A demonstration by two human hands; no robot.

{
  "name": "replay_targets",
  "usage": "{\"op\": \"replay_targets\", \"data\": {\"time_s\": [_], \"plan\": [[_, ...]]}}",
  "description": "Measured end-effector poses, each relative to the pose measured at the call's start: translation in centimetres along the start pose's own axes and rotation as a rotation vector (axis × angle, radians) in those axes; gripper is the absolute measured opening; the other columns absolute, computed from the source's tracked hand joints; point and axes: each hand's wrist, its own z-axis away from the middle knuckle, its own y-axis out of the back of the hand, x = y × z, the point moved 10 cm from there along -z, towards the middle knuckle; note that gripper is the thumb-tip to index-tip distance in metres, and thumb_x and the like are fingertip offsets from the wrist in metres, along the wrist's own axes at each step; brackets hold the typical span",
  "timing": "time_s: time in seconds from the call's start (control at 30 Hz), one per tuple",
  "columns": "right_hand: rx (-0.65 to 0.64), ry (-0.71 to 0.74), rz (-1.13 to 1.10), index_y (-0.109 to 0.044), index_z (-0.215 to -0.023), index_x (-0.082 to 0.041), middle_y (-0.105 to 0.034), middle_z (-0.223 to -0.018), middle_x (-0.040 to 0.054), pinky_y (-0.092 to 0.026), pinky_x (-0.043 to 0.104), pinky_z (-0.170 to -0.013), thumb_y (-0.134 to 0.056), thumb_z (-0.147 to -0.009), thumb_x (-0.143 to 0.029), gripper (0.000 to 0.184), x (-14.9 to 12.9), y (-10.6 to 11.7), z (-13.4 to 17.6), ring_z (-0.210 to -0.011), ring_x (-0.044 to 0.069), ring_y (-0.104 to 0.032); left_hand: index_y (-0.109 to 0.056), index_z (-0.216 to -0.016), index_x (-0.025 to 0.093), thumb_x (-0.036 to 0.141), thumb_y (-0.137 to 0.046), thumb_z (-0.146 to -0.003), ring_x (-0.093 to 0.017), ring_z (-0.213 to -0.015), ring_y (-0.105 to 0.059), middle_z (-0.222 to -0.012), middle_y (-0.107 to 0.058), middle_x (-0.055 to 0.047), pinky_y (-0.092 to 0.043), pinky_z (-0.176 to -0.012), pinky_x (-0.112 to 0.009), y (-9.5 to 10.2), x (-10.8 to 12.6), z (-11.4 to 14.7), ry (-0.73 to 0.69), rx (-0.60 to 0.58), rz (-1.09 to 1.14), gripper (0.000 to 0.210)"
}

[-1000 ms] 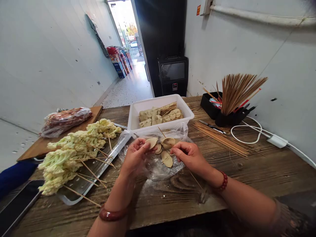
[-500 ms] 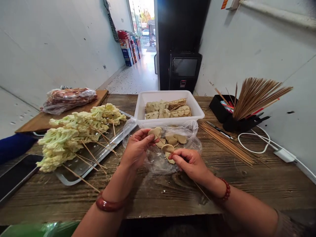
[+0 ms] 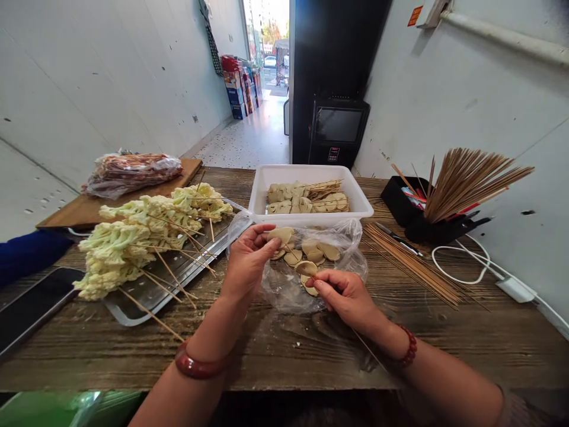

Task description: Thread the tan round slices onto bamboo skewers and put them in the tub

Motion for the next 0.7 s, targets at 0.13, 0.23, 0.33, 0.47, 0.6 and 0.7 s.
{"op": "replay_targets", "data": {"time_s": [0.13,0.23,0.33,0.47,0.6,0.7], "plan": [[-0.006,0.005,0.017,-0.073,-0.086,-0.013,-0.047,-0.052,-0.0036,-0.030,0.021,-0.044,-0.052,-0.088,-0.032,0.028,0.0,-0.1,0.0,-0.046,0.009,-0.040,-0.065,-0.092,0.016,0.024,-0.082,-0.059,-0.011,-0.059,-0.059,-0.066,-0.066,0.002,-0.045,-0.060,-0.023,-0.1,0.0,0.0,-0.007,-0.009,-0.024,0.038],[-0.002,0.002,0.028,-0.073,-0.086,-0.013,-0.048,-0.053,-0.0032,-0.029,0.021,-0.044,-0.053,-0.087,-0.032,0.028,0.0,0.0,-0.1,-0.046,0.009,-0.039,-0.065,-0.093,0.016,0.024,-0.082,-0.059,-0.012,-0.061,-0.061,-0.070,-0.068,0.001,-0.046,-0.061,-0.024,-0.1,-0.1,0.0,-0.006,-0.009,-0.032,0.039],[0.007,0.010,0.035,-0.073,-0.085,-0.014,-0.051,-0.055,-0.0023,-0.029,0.021,-0.044,-0.054,-0.087,-0.033,0.027,0.0,0.1,-0.3,-0.047,0.009,-0.038,-0.065,-0.093,0.016,0.025,-0.082,-0.059,-0.012,-0.063,-0.062,-0.072,-0.069,0.000,-0.048,-0.063,-0.025,-0.1,-0.1,0.0,-0.008,-0.009,-0.036,0.039],[0.015,0.019,0.054,-0.074,-0.084,-0.014,-0.048,-0.052,-0.0032,-0.029,0.022,-0.046,-0.053,-0.087,-0.032,0.028,0.0,0.2,-0.4,-0.047,0.009,-0.036,-0.065,-0.096,0.016,0.022,-0.080,-0.062,-0.014,-0.069,-0.064,-0.076,-0.071,-0.001,-0.049,-0.068,-0.026,-0.2,0.2,0.1,-0.046,-0.020,-0.081,0.038],[0.016,0.020,0.066,-0.073,-0.084,-0.013,-0.046,-0.053,-0.0037,-0.030,0.022,-0.048,-0.053,-0.087,-0.031,0.028,-0.1,0.2,-0.5,-0.048,0.009,-0.037,-0.065,-0.102,0.016,0.021,-0.076,-0.067,-0.015,-0.074,-0.065,-0.080,-0.071,-0.002,-0.049,-0.070,-0.026,-0.3,0.6,0.2,-0.128,-0.030,-0.229,0.037],[0.014,0.019,0.064,-0.073,-0.083,-0.013,-0.046,-0.053,-0.0037,-0.030,0.022,-0.049,-0.052,-0.086,-0.030,0.027,-0.1,0.2,-0.5,-0.048,0.009,-0.038,-0.065,-0.108,0.018,0.022,-0.073,-0.071,-0.015,-0.074,-0.064,-0.083,-0.070,-0.002,-0.048,-0.070,-0.026,-0.3,1.1,0.4,-0.215,-0.029,-0.390,0.038]]}}
